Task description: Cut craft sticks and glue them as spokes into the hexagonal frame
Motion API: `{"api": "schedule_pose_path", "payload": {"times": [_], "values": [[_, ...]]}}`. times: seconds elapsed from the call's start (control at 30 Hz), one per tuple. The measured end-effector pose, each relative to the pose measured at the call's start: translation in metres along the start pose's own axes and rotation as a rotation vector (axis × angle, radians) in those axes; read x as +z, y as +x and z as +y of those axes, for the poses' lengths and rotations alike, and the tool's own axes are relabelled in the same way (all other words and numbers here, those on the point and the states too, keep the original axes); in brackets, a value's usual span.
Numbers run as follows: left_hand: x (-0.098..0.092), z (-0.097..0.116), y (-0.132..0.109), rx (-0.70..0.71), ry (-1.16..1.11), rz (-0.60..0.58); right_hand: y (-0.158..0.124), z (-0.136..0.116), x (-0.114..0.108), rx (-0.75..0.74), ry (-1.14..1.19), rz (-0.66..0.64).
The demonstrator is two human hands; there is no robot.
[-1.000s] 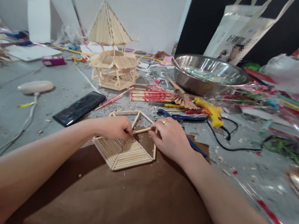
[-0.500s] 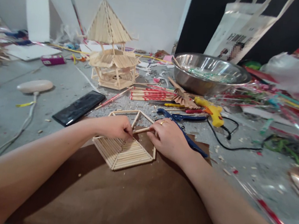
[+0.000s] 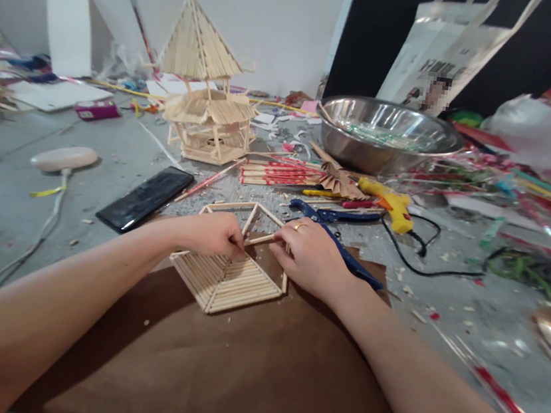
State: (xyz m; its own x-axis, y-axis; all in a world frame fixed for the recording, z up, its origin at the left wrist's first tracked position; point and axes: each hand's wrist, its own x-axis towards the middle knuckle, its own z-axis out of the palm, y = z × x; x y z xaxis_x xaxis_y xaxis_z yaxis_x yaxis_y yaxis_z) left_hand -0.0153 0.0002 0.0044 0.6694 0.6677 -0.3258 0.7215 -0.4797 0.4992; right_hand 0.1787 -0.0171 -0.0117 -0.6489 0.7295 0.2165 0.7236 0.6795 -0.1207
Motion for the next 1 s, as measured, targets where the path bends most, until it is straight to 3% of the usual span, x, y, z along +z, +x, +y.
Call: {"api": "schedule_pose_path", "payload": {"times": [1.0], "values": [[0.0005,-0.0020,0.0011,-0.022,-0.014,0.005,-0.0015,0.0019,0.0010,0.001,0.001,0.015]]}}
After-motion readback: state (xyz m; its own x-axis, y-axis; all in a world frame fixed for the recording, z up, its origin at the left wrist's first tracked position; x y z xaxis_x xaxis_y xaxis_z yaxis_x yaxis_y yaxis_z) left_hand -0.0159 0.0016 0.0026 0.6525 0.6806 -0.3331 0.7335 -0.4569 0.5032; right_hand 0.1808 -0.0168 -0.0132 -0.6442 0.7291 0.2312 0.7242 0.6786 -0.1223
